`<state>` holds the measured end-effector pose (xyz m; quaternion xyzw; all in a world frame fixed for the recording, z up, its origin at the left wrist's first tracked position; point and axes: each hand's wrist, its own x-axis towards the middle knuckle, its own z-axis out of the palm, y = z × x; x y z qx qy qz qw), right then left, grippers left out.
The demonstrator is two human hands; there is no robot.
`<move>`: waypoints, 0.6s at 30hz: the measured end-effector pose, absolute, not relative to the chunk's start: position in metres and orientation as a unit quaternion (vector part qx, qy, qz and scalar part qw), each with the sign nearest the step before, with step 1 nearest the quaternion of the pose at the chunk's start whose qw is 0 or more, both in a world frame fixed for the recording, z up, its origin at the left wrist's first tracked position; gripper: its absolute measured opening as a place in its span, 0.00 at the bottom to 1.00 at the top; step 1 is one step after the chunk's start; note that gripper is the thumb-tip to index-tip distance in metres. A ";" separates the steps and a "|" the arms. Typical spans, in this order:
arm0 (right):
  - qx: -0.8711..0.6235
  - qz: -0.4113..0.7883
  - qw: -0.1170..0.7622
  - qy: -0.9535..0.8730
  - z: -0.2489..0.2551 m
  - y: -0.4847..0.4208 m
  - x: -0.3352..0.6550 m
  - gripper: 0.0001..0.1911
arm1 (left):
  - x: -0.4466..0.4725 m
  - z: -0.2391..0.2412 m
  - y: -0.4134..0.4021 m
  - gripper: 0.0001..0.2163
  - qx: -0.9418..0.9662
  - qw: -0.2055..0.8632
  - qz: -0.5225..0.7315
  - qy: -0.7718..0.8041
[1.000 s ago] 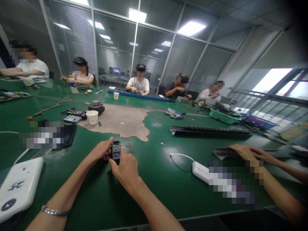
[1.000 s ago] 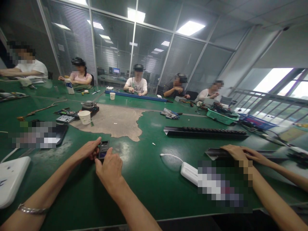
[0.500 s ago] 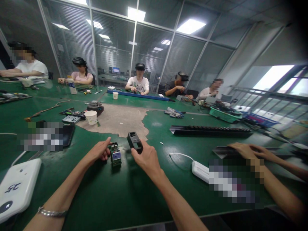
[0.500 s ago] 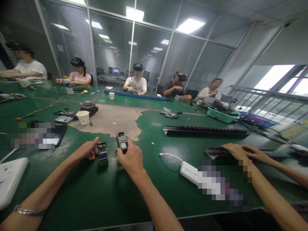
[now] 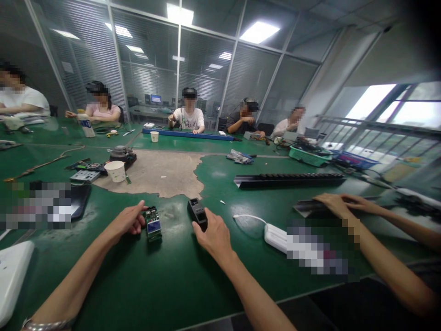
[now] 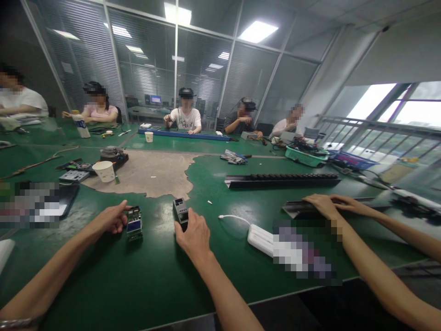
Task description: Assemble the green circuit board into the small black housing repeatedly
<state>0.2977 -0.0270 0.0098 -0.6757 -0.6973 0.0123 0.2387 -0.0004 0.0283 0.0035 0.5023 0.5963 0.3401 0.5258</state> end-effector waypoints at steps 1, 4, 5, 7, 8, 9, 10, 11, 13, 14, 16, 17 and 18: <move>-0.669 0.008 0.252 -0.699 0.009 -0.027 0.299 0.32 | 0.000 0.003 0.029 0.35 0.502 0.526 0.339 0.597; -0.659 -0.009 0.282 -0.698 0.008 -0.028 0.301 0.39 | -0.001 0.001 0.030 0.34 0.502 0.530 0.340 0.593; -0.656 -0.011 0.286 -0.698 0.008 -0.028 0.302 0.39 | -0.001 0.001 0.030 0.33 0.503 0.531 0.343 0.589; -0.656 -0.008 0.285 -0.699 0.008 -0.028 0.302 0.36 | -0.001 0.002 0.029 0.32 0.505 0.529 0.346 0.587; -0.658 -0.003 0.280 -0.699 0.008 -0.028 0.301 0.33 | -0.001 0.002 0.029 0.32 0.504 0.528 0.346 0.589; -0.661 0.003 0.273 -0.699 0.009 -0.028 0.301 0.31 | 0.000 0.003 0.028 0.32 0.503 0.528 0.344 0.592; -0.665 0.008 0.267 -0.697 0.009 -0.028 0.300 0.28 | 0.000 0.003 0.028 0.33 0.502 0.528 0.341 0.594; -0.669 0.012 0.262 -0.696 0.011 -0.028 0.298 0.26 | -0.001 0.003 0.028 0.33 0.501 0.528 0.338 0.596; -0.671 0.018 0.263 -0.693 0.015 -0.028 0.294 0.24 | -0.001 0.003 0.028 0.34 0.502 0.528 0.337 0.597; -0.668 0.024 0.270 -0.693 0.018 -0.029 0.291 0.23 | -0.001 0.002 0.028 0.34 0.503 0.527 0.337 0.596; -0.647 0.045 0.299 -0.700 0.027 -0.031 0.283 0.21 | -0.001 0.002 0.028 0.34 0.507 0.526 0.340 0.592; -0.630 0.059 0.317 -0.706 0.032 -0.033 0.277 0.19 | -0.001 0.002 0.028 0.34 0.510 0.526 0.341 0.589; -0.610 0.073 0.334 -0.714 0.038 -0.034 0.271 0.17 | -0.001 0.002 0.028 0.35 0.512 0.526 0.341 0.587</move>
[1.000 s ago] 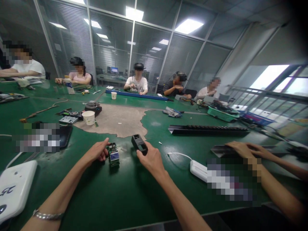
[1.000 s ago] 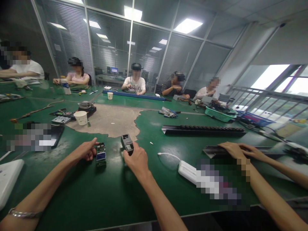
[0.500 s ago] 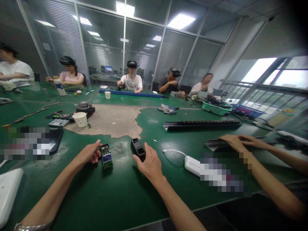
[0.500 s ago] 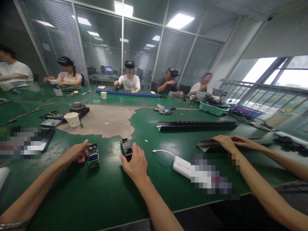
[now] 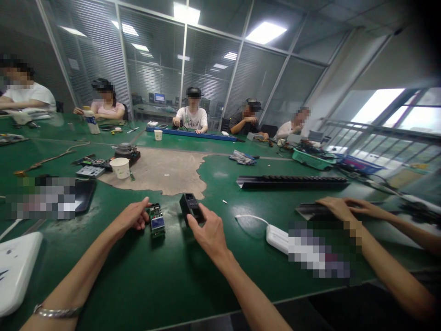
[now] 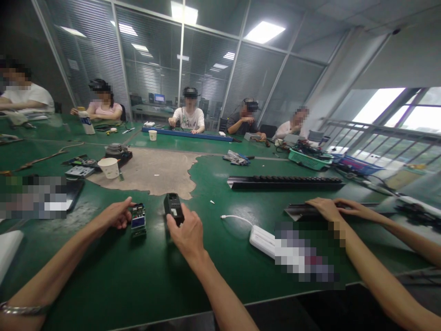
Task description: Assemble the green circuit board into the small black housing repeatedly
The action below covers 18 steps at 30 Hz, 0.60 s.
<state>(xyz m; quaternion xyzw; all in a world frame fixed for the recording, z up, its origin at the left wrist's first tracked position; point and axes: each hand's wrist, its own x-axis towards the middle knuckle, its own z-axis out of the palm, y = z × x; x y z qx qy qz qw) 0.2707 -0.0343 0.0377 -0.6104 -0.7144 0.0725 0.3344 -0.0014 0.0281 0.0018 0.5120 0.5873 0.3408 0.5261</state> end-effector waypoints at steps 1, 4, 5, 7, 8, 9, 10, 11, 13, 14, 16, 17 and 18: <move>-0.590 0.085 0.350 -0.722 0.043 -0.036 0.263 0.16 | -0.001 0.002 0.028 0.36 0.513 0.525 0.341 0.588; -0.551 0.113 0.360 -0.744 0.053 -0.040 0.238 0.15 | -0.002 0.002 0.028 0.38 0.508 0.528 0.340 0.589; -0.550 0.115 0.356 -0.747 0.054 -0.041 0.229 0.16 | -0.002 0.002 0.028 0.38 0.507 0.532 0.343 0.585; -0.558 0.110 0.346 -0.746 0.055 -0.041 0.214 0.18 | -0.002 0.002 0.028 0.38 0.505 0.539 0.349 0.576; -0.564 0.106 0.340 -0.745 0.054 -0.041 0.207 0.19 | -0.003 0.002 0.028 0.38 0.503 0.543 0.352 0.573; -0.570 0.102 0.334 -0.744 0.054 -0.041 0.201 0.21 | -0.003 0.002 0.028 0.38 0.500 0.545 0.354 0.572; -0.575 0.099 0.326 -0.744 0.053 -0.041 0.197 0.22 | -0.003 0.001 0.029 0.38 0.497 0.547 0.357 0.572; -0.580 0.096 0.317 -0.744 0.052 -0.040 0.193 0.23 | -0.003 0.001 0.029 0.37 0.493 0.547 0.360 0.573; -0.587 0.087 0.300 -0.747 0.051 -0.041 0.186 0.25 | -0.003 0.000 0.030 0.37 0.490 0.547 0.363 0.574; -0.588 0.081 0.293 -0.749 0.050 -0.041 0.184 0.26 | -0.003 0.000 0.029 0.37 0.490 0.547 0.364 0.573; -0.589 0.071 0.279 -0.755 0.048 -0.042 0.180 0.26 | -0.002 0.002 0.028 0.36 0.491 0.547 0.368 0.570; -0.590 0.067 0.272 -0.757 0.047 -0.042 0.178 0.27 | -0.002 0.003 0.027 0.36 0.493 0.546 0.370 0.567; -0.591 0.065 0.266 -0.759 0.046 -0.043 0.177 0.28 | -0.002 0.004 0.026 0.36 0.495 0.545 0.372 0.565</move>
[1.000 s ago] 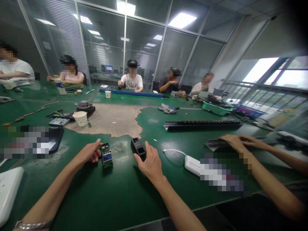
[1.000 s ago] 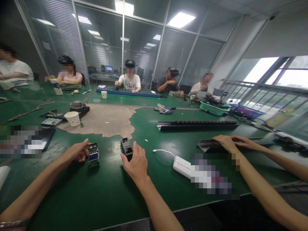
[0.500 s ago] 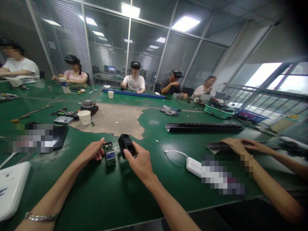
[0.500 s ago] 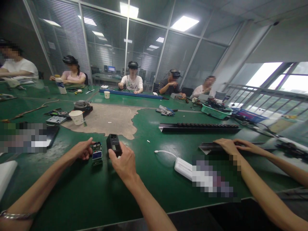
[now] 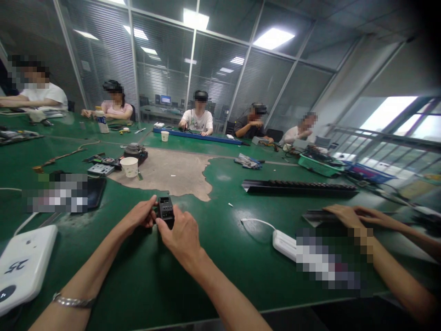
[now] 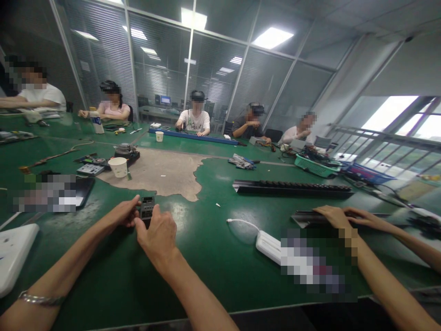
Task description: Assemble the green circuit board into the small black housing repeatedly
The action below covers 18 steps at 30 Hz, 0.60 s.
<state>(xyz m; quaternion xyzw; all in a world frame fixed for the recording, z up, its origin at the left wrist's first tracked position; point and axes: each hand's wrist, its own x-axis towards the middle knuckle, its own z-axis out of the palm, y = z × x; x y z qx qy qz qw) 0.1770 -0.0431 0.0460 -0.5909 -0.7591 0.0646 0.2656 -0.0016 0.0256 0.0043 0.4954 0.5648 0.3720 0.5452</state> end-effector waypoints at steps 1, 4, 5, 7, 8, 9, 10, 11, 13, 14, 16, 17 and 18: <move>-0.591 0.063 0.259 -0.761 0.045 -0.044 0.176 0.28 | -0.001 0.005 0.025 0.37 0.499 0.542 0.373 0.564; -0.589 0.063 0.248 -0.767 0.043 -0.047 0.174 0.29 | -0.002 0.007 0.024 0.37 0.515 0.530 0.366 0.565; -0.590 0.062 0.247 -0.767 0.043 -0.048 0.174 0.29 | -0.002 0.006 0.024 0.36 0.520 0.527 0.361 0.567; -0.594 0.057 0.247 -0.763 0.043 -0.049 0.175 0.30 | -0.003 0.005 0.026 0.35 0.529 0.524 0.350 0.569; -0.596 0.055 0.248 -0.762 0.043 -0.050 0.175 0.29 | -0.003 0.004 0.027 0.34 0.531 0.522 0.346 0.570; -0.595 0.055 0.247 -0.762 0.044 -0.050 0.175 0.28 | -0.003 0.002 0.028 0.33 0.533 0.521 0.344 0.571; -0.593 0.057 0.245 -0.765 0.044 -0.050 0.175 0.26 | -0.004 0.001 0.028 0.32 0.533 0.520 0.343 0.572; -0.591 0.058 0.241 -0.768 0.044 -0.049 0.175 0.24 | -0.004 0.000 0.029 0.32 0.531 0.521 0.343 0.573; -0.588 0.058 0.233 -0.772 0.045 -0.049 0.174 0.22 | -0.004 -0.001 0.031 0.32 0.525 0.523 0.341 0.578; -0.589 0.057 0.230 -0.773 0.044 -0.049 0.174 0.21 | -0.004 -0.001 0.031 0.33 0.522 0.523 0.338 0.582; -0.593 0.056 0.226 -0.771 0.043 -0.050 0.176 0.22 | -0.005 -0.001 0.032 0.35 0.522 0.520 0.332 0.589; -0.593 0.059 0.223 -0.771 0.042 -0.050 0.177 0.22 | -0.005 0.000 0.032 0.36 0.524 0.518 0.328 0.591; -0.590 0.065 0.223 -0.773 0.041 -0.050 0.179 0.22 | -0.006 0.001 0.032 0.36 0.529 0.514 0.325 0.592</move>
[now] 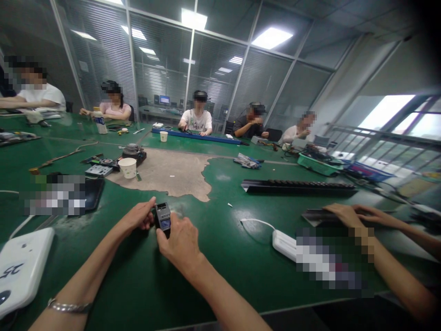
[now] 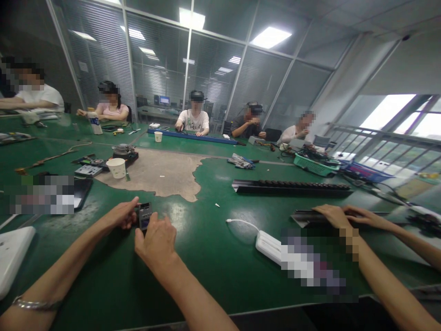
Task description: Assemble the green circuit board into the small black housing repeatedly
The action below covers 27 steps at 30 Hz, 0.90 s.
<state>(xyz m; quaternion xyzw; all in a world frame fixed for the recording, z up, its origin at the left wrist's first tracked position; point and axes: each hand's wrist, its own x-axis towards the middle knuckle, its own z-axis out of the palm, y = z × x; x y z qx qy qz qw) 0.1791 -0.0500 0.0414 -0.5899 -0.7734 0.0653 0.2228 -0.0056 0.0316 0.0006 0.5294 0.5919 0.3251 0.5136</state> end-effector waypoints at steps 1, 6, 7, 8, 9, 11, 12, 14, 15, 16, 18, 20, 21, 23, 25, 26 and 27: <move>-0.583 0.072 0.225 -0.777 0.041 -0.050 0.181 0.23 | -0.006 0.002 0.031 0.36 0.536 0.508 0.323 0.592; -0.561 0.086 0.230 -0.791 0.041 -0.045 0.188 0.25 | -0.005 0.007 0.026 0.33 0.552 0.497 0.318 0.589; -0.567 0.085 0.222 -0.789 0.041 -0.044 0.187 0.24 | -0.004 0.007 0.026 0.33 0.546 0.503 0.319 0.590; -0.574 0.085 0.216 -0.785 0.041 -0.044 0.185 0.24 | -0.003 0.008 0.026 0.32 0.538 0.509 0.320 0.590; -0.581 0.086 0.212 -0.781 0.041 -0.044 0.183 0.23 | -0.002 0.008 0.025 0.32 0.531 0.514 0.325 0.590; -0.590 0.091 0.214 -0.773 0.040 -0.045 0.178 0.23 | 0.000 0.008 0.026 0.31 0.521 0.524 0.334 0.585; -0.592 0.093 0.218 -0.770 0.040 -0.045 0.175 0.23 | 0.000 0.007 0.026 0.30 0.518 0.527 0.339 0.583; -0.593 0.092 0.223 -0.768 0.042 -0.046 0.170 0.25 | 0.001 0.006 0.026 0.29 0.518 0.527 0.345 0.579; -0.594 0.089 0.223 -0.768 0.042 -0.046 0.168 0.27 | 0.000 0.005 0.026 0.29 0.522 0.526 0.347 0.576; -0.595 0.088 0.220 -0.768 0.043 -0.047 0.166 0.30 | 0.000 0.005 0.026 0.29 0.526 0.524 0.349 0.572; -0.595 0.088 0.210 -0.770 0.045 -0.047 0.164 0.34 | -0.001 0.004 0.026 0.28 0.531 0.523 0.352 0.566; -0.596 0.096 0.203 -0.771 0.046 -0.046 0.162 0.33 | -0.002 0.005 0.026 0.28 0.528 0.523 0.352 0.569; -0.596 0.100 0.202 -0.770 0.046 -0.046 0.162 0.32 | -0.002 0.005 0.025 0.28 0.526 0.524 0.350 0.571; -0.599 0.104 0.207 -0.767 0.046 -0.046 0.160 0.30 | -0.002 0.006 0.025 0.29 0.526 0.525 0.348 0.572; -0.601 0.101 0.217 -0.763 0.046 -0.045 0.159 0.30 | -0.001 0.007 0.024 0.29 0.523 0.528 0.352 0.569; -0.601 0.097 0.224 -0.761 0.046 -0.045 0.158 0.29 | -0.001 0.007 0.024 0.29 0.519 0.531 0.356 0.567; -0.601 0.092 0.231 -0.759 0.048 -0.044 0.158 0.29 | -0.001 0.007 0.024 0.29 0.514 0.535 0.359 0.566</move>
